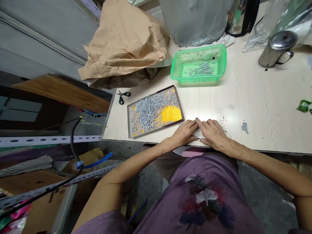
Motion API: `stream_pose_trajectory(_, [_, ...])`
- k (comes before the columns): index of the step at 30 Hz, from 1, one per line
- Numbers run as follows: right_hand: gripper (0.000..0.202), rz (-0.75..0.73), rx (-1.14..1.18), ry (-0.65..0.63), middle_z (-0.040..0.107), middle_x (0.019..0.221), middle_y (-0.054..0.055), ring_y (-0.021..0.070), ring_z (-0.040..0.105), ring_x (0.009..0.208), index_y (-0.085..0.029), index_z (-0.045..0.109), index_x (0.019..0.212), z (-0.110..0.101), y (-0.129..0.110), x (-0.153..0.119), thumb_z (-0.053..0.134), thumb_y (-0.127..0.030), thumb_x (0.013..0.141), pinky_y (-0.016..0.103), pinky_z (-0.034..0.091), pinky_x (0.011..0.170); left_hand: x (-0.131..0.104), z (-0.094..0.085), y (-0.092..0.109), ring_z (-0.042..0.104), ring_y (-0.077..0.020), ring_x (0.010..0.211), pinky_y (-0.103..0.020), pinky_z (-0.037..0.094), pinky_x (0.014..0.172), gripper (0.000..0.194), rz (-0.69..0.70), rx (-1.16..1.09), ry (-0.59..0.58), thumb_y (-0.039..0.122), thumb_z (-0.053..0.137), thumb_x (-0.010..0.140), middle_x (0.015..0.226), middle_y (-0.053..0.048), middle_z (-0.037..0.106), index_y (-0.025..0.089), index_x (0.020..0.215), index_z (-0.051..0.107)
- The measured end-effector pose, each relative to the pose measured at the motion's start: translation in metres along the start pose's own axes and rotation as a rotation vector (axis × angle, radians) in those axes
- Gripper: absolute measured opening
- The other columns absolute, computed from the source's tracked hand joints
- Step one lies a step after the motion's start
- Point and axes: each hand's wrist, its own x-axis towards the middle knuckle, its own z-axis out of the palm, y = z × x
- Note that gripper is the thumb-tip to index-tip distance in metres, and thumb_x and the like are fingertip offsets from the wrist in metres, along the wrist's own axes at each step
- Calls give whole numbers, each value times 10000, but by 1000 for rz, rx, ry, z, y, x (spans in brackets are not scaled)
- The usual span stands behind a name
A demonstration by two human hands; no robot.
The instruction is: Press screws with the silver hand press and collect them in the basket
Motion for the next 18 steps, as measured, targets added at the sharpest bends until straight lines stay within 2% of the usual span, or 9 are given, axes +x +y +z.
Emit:
stream_pose_trajectory(3, [665, 102, -53, -19, 617, 1106, 204, 332, 528, 969, -40, 420, 1373, -1, -3, -2, 629, -368, 834, 412, 419, 799, 4, -4, -4, 506, -279, 1050, -403, 442, 877, 511, 31, 36, -52, 341, 603, 883, 1171, -155, 555, 84, 1288, 429])
stream_pose_trajectory(5, [570, 117, -72, -59, 623, 1054, 197, 332, 530, 944, -41, 507, 1280, -3, -7, -1, 639, -377, 839, 409, 431, 775, 3, -7, -5, 502, -271, 1038, -386, 435, 851, 449, 50, 55, -78, 356, 573, 905, 1146, -146, 563, 98, 1257, 461])
stream_pose_trajectory(11, [212, 104, -95, -69, 625, 948, 139, 269, 530, 858, -111, 605, 1090, -4, -15, 8, 535, -209, 916, 356, 411, 715, -2, -9, -5, 505, -254, 1003, -357, 410, 804, 265, -1, 81, -82, 336, 502, 958, 1057, -128, 594, 108, 1072, 571])
stream_pose_trajectory(14, [171, 81, -106, -37, 620, 891, 110, 245, 515, 814, -126, 625, 1008, 2, -16, 12, 474, -130, 928, 344, 388, 697, -4, -6, -8, 512, -238, 962, -338, 403, 776, 234, -15, 85, -46, 316, 485, 971, 975, -107, 604, 114, 1013, 594])
stream_pose_trajectory(18, [220, 29, -127, 9, 601, 807, 81, 218, 487, 755, -136, 639, 874, 12, -15, 13, 449, -25, 894, 326, 355, 680, -5, 0, -11, 511, -217, 885, -317, 392, 731, 228, 1, 102, 7, 303, 467, 982, 876, -80, 600, 134, 927, 610])
